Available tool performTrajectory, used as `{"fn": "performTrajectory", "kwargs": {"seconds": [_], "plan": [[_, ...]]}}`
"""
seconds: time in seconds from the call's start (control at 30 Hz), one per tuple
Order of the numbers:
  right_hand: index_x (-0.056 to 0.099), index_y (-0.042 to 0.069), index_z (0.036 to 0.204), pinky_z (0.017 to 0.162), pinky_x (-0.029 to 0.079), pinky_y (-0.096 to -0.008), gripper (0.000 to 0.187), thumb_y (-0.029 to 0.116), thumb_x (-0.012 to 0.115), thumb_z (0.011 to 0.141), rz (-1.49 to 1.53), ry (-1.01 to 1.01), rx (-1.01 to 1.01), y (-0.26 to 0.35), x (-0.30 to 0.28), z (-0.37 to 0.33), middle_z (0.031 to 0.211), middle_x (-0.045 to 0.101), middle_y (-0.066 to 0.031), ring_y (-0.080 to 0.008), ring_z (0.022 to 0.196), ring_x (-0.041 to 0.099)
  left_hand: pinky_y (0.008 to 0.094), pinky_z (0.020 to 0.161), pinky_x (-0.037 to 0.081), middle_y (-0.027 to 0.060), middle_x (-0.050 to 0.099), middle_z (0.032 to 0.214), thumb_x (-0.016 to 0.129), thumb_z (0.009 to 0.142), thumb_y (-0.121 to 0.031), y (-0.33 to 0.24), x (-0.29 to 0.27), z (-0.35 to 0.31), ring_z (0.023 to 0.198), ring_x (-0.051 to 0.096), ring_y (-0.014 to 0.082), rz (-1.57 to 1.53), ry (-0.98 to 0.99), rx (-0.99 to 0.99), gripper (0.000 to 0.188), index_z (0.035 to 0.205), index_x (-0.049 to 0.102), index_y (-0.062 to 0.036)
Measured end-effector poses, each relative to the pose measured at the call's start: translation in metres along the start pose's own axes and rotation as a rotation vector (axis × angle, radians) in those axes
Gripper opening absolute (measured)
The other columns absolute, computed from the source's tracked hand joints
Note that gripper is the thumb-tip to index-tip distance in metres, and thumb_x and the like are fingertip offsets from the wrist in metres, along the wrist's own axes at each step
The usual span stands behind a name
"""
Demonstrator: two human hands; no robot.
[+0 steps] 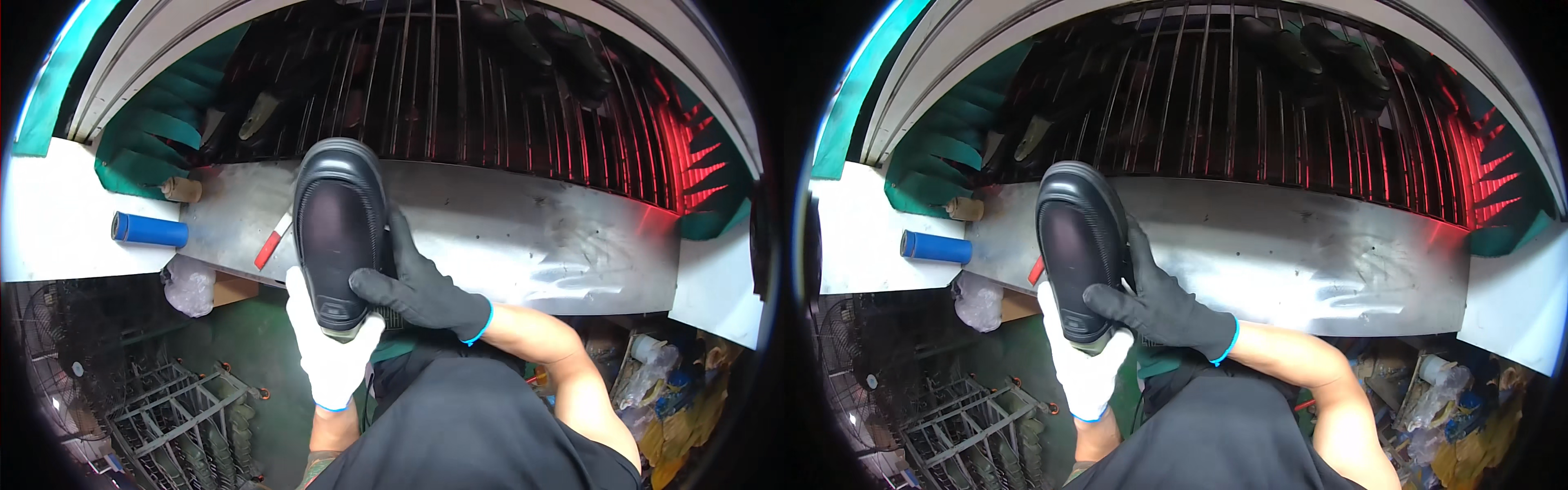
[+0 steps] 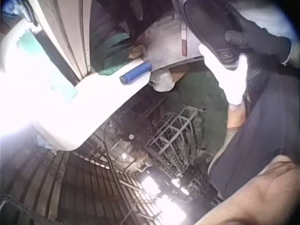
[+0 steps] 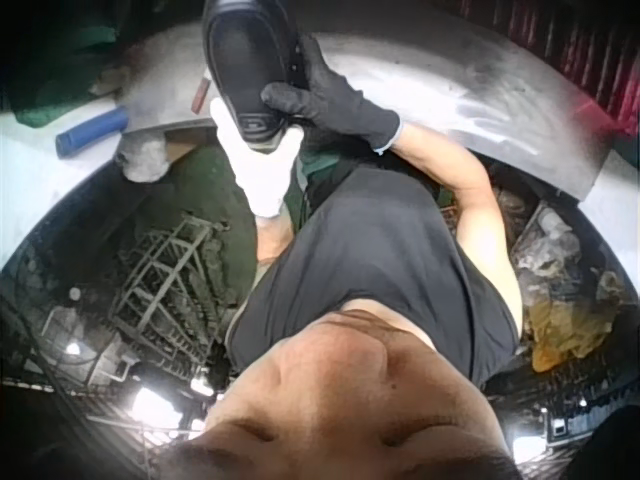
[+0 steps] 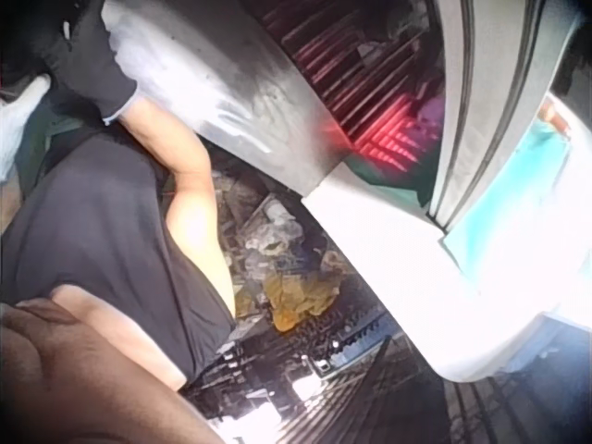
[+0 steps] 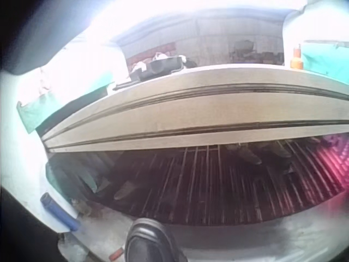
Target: The person is manually attaching and pressing shoe soles onto lasting shoes as they come off a heated conveyor.
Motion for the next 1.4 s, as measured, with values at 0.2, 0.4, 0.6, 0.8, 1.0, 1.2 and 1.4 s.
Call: {"fn": "performTrajectory", "kwargs": {"seconds": [0.2,0.4,0.6,0.8,1.0,1.2,1.4], "plan": [[0.017,0.007,0.163,0.117,0.043,-0.0413,0.110,0.008,0.088,0.079,0.029,-0.086,0.027,-0.023,-0.026,-0.010,0.152,0.046,-0.0147,-0.0268,0.141,0.048,0.0510,0.109,0.045,0.0288,0.057,0.146,0.078,0.075,-0.009,-0.016,0.006,-0.024,0.130,0.056,0.0465,0.675,-0.063,0.513,0.061,0.133,0.064,0.0049],[0.032,0.006,0.160,0.115,0.045,-0.0381,0.103,0.005,0.087,0.072,0.310,-0.089,0.173,-0.023,-0.042,-0.029,0.144,0.056,-0.0080,-0.0211,0.132,0.056,0.0403,0.090,0.054,0.0177,0.073,0.116,0.084,0.076,-0.003,-0.020,-0.021,0.001,0.101,0.068,0.0310,0.372,0.013,0.611,0.046,0.120,0.073,0.0040],[0.035,0.006,0.159,0.114,0.044,-0.0367,0.107,0.016,0.092,0.069,0.281,-0.042,0.201,-0.033,-0.034,-0.038,0.144,0.058,-0.0072,-0.0199,0.131,0.057,0.0392,0.096,0.056,0.0208,0.068,0.125,0.085,0.072,-0.013,-0.019,-0.025,0.035,0.111,0.070,0.0369,0.226,0.397,0.427,0.074,0.140,0.061,0.0015],[0.037,0.007,0.157,0.112,0.047,-0.0385,0.098,0.014,0.089,0.074,0.419,0.055,0.234,-0.025,-0.034,-0.037,0.141,0.061,-0.0094,-0.0229,0.129,0.060,0.0323,0.076,0.060,0.0199,0.074,0.107,0.075,0.072,-0.003,-0.010,-0.012,0.029,0.079,0.074,0.0328,0.062,0.244,0.325,0.044,0.115,0.068,-0.0023],[0.029,0.005,0.161,0.118,0.042,-0.0401,0.107,0.015,0.090,0.075,0.307,0.021,0.241,-0.020,-0.036,-0.028,0.148,0.055,-0.0124,-0.0247,0.137,0.054,0.0346,0.062,0.057,0.0203,0.076,0.100,0.077,0.085,-0.008,-0.037,-0.007,0.025,0.066,0.071,0.0305,0.528,0.215,0.588,0.015,0.098,0.073,-0.0039],[0.006,0.002,0.167,0.123,0.032,-0.0387,0.129,0.018,0.093,0.073,-0.186,0.082,0.115,-0.027,-0.026,-0.034,0.161,0.038,-0.0180,-0.0261,0.150,0.037,0.0343,0.052,0.049,0.0133,0.071,0.076,0.072,0.095,-0.014,-0.033,-0.013,0.069,0.051,0.061,0.0263,0.579,0.096,0.734,0.030,0.121,0.073,-0.0004],[-0.003,0.004,0.167,0.122,0.035,-0.0430,0.136,0.026,0.091,0.072,-0.320,0.117,0.238,0.001,-0.010,-0.039,0.163,0.034,-0.0260,-0.0360,0.150,0.039,0.0316,0.057,0.052,0.0116,0.074,0.090,0.074,0.089,-0.013,-0.034,-0.028,0.106,0.062,0.067,0.0232,0.673,0.305,0.929,0.025,0.113,0.073,-0.0066]]}}
Point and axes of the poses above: each hand's wrist, its own z-axis towards the middle knuckle, its own x-axis out of the palm, y = z × x, the point moved 1 cm from there along z, towards the middle knuckle
